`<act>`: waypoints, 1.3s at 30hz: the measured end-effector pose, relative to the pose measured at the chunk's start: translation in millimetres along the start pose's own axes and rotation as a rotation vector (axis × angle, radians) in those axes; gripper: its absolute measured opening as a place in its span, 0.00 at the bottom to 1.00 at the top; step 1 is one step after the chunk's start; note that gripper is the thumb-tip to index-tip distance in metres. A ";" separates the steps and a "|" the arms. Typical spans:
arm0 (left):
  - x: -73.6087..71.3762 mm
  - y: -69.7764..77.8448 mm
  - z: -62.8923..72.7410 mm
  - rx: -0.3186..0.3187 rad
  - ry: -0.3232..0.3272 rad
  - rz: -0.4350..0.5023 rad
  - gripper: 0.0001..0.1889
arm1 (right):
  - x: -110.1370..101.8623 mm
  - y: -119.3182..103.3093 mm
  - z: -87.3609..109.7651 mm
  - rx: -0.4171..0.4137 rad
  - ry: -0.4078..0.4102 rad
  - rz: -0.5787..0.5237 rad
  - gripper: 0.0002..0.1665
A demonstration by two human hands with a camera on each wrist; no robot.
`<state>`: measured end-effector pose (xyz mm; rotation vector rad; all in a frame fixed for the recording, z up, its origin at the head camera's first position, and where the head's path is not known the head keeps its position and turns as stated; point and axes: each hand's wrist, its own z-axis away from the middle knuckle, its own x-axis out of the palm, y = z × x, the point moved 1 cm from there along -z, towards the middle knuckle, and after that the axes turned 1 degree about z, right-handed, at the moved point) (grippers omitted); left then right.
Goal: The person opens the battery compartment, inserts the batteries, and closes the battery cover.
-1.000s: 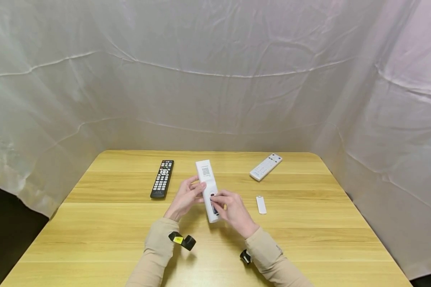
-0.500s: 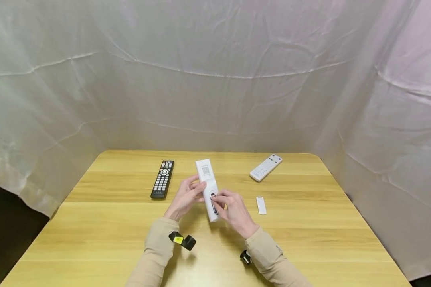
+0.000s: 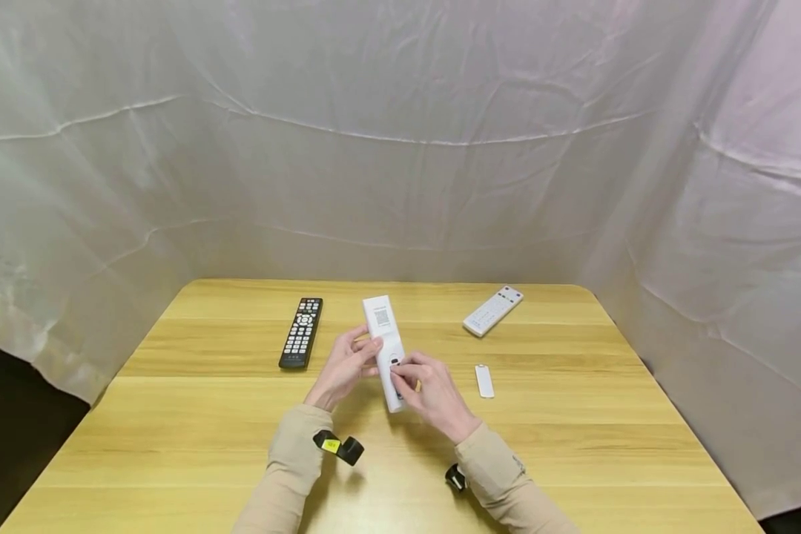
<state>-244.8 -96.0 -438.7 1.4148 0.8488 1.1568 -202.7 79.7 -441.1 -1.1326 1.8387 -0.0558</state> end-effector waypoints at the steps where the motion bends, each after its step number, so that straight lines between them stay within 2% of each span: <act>1: -0.3 0.3 -0.1 -0.001 0.002 0.006 0.26 | -0.2 -0.6 -0.2 -0.003 0.001 0.005 0.08; 8: -4.4 0.5 -0.4 0.008 0.015 0.054 0.26 | 1.4 -0.5 1.1 -0.054 0.022 0.031 0.11; 13: -4.9 -0.8 0.4 -0.002 0.000 0.029 0.26 | 0.3 -0.3 1.4 -0.004 -0.014 -0.011 0.11; 19: -3.0 -1.3 -0.2 0.000 0.016 0.030 0.26 | -3.7 0.9 -0.2 0.043 -0.058 -0.051 0.12; 23: -2.5 -1.2 -1.3 -0.002 0.028 0.024 0.25 | -6.2 5.4 -1.9 0.036 -0.057 -0.085 0.11; 27: -2.7 -1.5 -1.0 -0.002 0.029 0.014 0.26 | -10.0 15.4 -3.7 0.047 -0.025 -0.123 0.08; 30: -2.6 -1.5 -0.8 -0.004 0.031 0.013 0.26 | -17.2 25.8 -4.6 0.112 0.010 -0.135 0.07; 33: -2.2 -1.2 -0.5 -0.011 0.029 0.010 0.26 | -27.7 37.3 -4.2 0.238 0.010 -0.101 0.08; 36: -2.0 -0.2 0.0 -0.017 0.026 0.005 0.26 | -38.3 51.7 -3.1 0.373 -0.030 0.014 0.12; 39: -3.0 0.2 0.5 -0.016 0.022 0.004 0.26 | -46.4 68.8 0.8 0.482 -0.107 0.143 0.17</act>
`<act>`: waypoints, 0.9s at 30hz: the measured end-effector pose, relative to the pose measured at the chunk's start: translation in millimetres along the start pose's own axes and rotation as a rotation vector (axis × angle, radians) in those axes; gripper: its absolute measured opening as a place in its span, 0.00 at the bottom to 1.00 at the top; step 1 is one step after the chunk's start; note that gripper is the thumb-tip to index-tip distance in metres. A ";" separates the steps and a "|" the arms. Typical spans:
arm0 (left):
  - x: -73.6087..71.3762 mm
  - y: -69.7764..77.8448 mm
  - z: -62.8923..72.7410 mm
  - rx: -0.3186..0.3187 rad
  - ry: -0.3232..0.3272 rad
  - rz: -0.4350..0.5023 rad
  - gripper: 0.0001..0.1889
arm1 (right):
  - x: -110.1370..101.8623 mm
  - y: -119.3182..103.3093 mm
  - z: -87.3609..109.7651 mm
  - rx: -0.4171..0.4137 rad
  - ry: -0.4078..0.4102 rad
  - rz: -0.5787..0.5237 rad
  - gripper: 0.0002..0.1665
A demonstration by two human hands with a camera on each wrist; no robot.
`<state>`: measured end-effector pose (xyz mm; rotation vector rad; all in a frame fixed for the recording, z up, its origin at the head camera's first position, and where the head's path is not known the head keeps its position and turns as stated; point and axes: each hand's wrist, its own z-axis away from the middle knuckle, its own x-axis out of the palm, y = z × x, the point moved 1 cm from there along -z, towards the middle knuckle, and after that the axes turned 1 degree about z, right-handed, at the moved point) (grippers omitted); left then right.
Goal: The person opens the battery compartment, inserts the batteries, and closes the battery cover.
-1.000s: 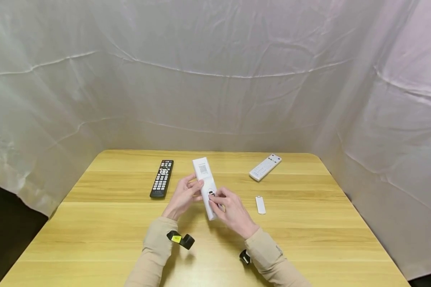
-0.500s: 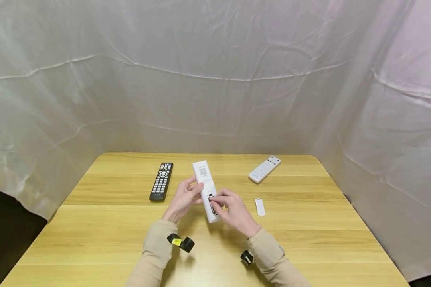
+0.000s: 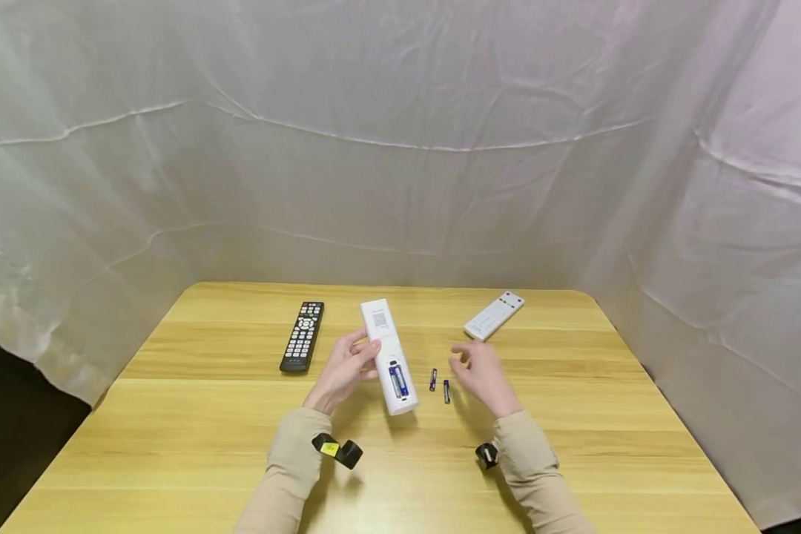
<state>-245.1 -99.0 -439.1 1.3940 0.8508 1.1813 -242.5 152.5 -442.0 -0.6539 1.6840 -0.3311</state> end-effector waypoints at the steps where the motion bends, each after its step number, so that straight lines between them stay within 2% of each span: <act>1: 0.0 0.2 0.0 0.000 0.000 0.001 0.26 | -2.3 6.0 -0.3 0.033 -0.021 0.033 0.19; 4: 0.3 0.3 0.0 -0.003 -0.001 0.004 0.26 | -8.4 21.0 1.8 0.138 -0.100 0.093 0.28; 8: -0.8 0.0 0.5 -0.007 0.002 0.005 0.26 | -12.5 31.9 4.4 0.250 -0.174 0.096 0.36; 10: -1.1 0.1 0.7 -0.008 0.002 0.004 0.26 | -14.3 35.2 4.9 0.282 -0.195 0.095 0.38; 14: -1.6 0.5 0.4 -0.008 0.001 -0.001 0.26 | -16.3 40.5 4.8 0.291 -0.237 0.130 0.39; 18: -1.9 0.9 0.8 -0.009 -0.005 -0.001 0.26 | -15.5 44.2 3.8 0.261 -0.266 0.181 0.35; 22: -2.1 1.4 1.4 -0.009 -0.006 0.001 0.26 | -14.3 45.1 2.3 0.228 -0.281 0.220 0.33; 27: -1.4 1.0 1.3 -0.006 -0.007 0.001 0.26 | -13.8 46.6 2.4 0.240 -0.287 0.222 0.31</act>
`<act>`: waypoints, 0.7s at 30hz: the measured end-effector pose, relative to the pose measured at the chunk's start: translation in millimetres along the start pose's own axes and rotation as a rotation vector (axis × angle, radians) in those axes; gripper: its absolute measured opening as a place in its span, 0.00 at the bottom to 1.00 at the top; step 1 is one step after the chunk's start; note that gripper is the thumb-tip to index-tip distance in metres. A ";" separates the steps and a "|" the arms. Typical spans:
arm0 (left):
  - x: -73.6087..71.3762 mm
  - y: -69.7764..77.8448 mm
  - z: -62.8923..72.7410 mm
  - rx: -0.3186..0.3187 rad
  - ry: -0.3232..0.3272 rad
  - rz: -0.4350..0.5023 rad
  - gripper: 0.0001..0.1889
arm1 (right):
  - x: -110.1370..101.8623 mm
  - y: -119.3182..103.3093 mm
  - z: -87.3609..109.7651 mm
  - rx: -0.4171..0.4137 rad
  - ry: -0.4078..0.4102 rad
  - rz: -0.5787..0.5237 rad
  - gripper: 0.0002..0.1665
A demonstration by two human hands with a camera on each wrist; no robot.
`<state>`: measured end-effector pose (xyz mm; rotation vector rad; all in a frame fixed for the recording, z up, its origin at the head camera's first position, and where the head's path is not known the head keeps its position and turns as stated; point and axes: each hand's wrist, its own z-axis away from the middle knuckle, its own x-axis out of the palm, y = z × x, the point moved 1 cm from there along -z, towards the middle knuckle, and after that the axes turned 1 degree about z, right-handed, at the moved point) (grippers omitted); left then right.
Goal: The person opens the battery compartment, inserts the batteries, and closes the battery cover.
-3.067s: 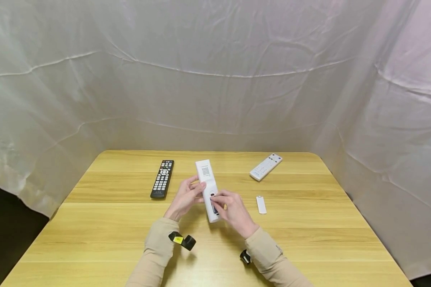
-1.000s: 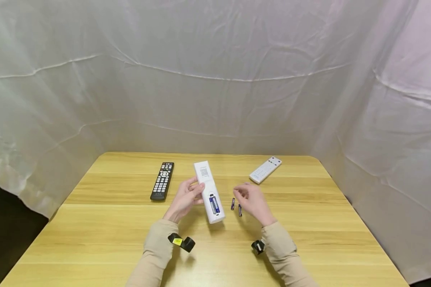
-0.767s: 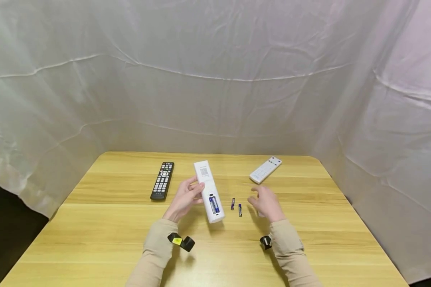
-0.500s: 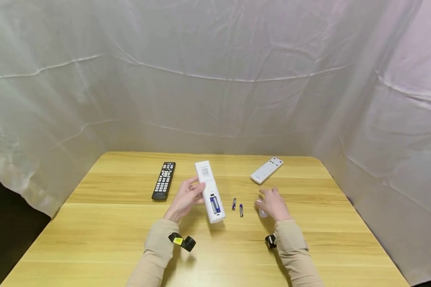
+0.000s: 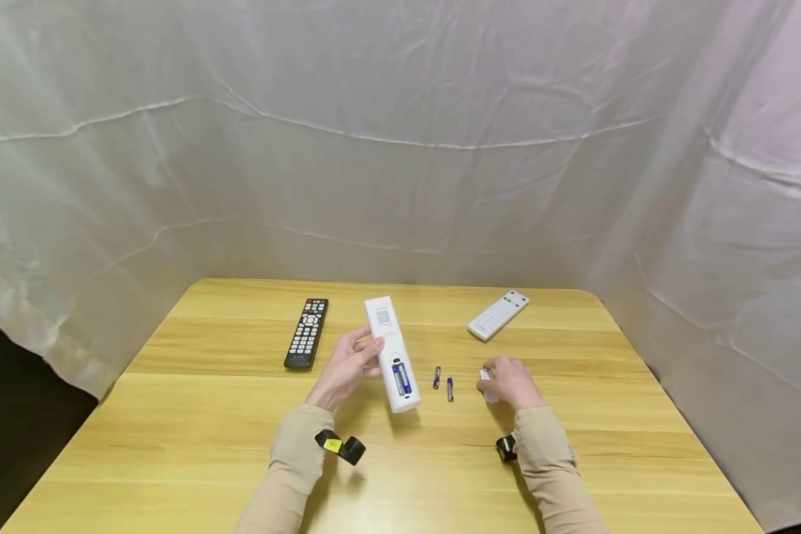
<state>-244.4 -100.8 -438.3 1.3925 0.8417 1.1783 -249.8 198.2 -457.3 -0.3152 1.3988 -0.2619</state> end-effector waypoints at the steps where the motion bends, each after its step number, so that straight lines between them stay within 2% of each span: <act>1: 0.3 0.1 -0.2 0.001 0.000 -0.002 0.26 | 0.2 0.4 -0.4 0.005 0.000 -0.003 0.30; 7: 1.2 0.0 -0.8 0.006 0.005 -0.008 0.26 | -0.2 0.4 -1.3 0.042 -0.012 -0.026 0.28; 13: 1.7 -0.4 -1.4 0.006 0.007 -0.004 0.26 | -2.1 2.0 -1.7 0.054 -0.010 -0.098 0.30; 21: 1.1 0.3 -1.8 0.000 0.009 0.003 0.26 | -4.5 1.0 -3.3 -0.016 0.032 -0.371 0.30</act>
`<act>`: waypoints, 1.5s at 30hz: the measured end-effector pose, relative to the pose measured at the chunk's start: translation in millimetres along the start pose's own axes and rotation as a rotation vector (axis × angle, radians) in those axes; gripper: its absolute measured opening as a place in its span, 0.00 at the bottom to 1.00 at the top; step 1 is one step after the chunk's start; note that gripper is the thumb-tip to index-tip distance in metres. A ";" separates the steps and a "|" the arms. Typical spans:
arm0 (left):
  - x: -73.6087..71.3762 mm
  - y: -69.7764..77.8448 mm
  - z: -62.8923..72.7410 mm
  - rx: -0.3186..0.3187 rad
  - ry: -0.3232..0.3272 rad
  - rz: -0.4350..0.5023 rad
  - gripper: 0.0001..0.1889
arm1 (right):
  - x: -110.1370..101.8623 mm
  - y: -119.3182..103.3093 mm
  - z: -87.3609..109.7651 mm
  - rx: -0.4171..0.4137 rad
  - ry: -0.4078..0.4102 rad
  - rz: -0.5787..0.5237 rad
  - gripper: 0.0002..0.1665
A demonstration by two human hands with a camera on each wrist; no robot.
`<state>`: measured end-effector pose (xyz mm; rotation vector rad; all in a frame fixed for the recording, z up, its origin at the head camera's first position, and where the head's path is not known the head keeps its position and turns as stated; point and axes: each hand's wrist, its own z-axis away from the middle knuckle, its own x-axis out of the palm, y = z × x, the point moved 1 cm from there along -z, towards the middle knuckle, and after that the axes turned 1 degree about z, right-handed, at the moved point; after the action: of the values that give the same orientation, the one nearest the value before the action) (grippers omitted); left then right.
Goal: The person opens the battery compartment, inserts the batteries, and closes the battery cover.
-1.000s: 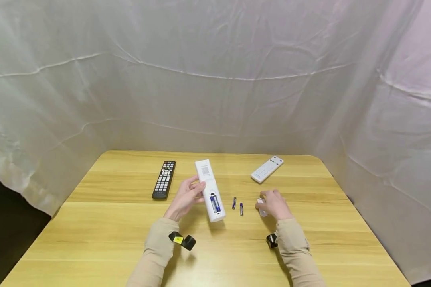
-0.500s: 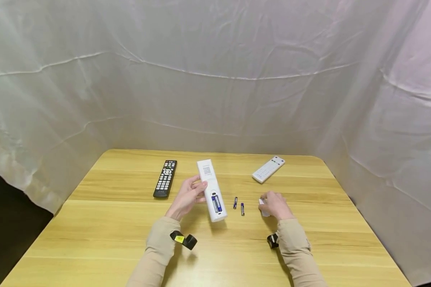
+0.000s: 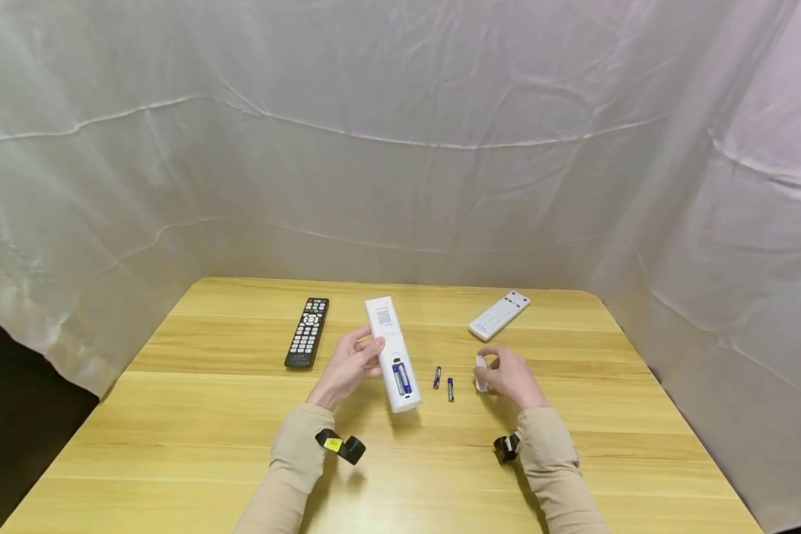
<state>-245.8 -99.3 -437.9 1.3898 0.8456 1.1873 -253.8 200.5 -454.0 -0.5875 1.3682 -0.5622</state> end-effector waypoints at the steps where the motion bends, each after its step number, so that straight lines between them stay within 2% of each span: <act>1: -0.2 -0.1 -0.1 -0.001 0.000 0.002 0.26 | -0.3 -1.2 -0.4 -0.016 0.008 -0.022 0.30; 7: -1.1 0.5 0.1 -0.002 -0.004 0.008 0.26 | -2.7 -6.8 -4.0 -0.097 0.066 -0.120 0.26; 11: -1.5 0.3 0.3 0.001 -0.007 0.015 0.26 | -4.4 -9.6 -3.5 -0.146 0.111 -0.225 0.23; 21: -0.7 0.5 1.0 0.004 0.021 0.019 0.26 | 4.0 -22.8 -1.8 -0.202 0.206 -0.344 0.23; 26: 0.3 0.4 -0.1 0.005 0.040 0.017 0.26 | 12.9 -36.6 2.5 -0.247 0.237 -0.336 0.23; 29: 1.1 0.6 -0.3 0.009 0.042 0.008 0.25 | 16.6 -46.0 7.2 -0.300 0.277 -0.309 0.22; 36: 3.3 1.9 -0.1 0.016 0.059 0.004 0.25 | 28.0 -64.4 17.5 -0.403 0.294 -0.305 0.21; 45: 2.5 -2.9 -2.0 0.023 0.064 -0.008 0.25 | 44.4 -81.3 27.4 -0.562 0.358 -0.279 0.21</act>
<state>-246.8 -95.9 -440.3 1.3714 0.9112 1.2250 -223.7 112.5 -428.1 -1.1893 1.8140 -0.5189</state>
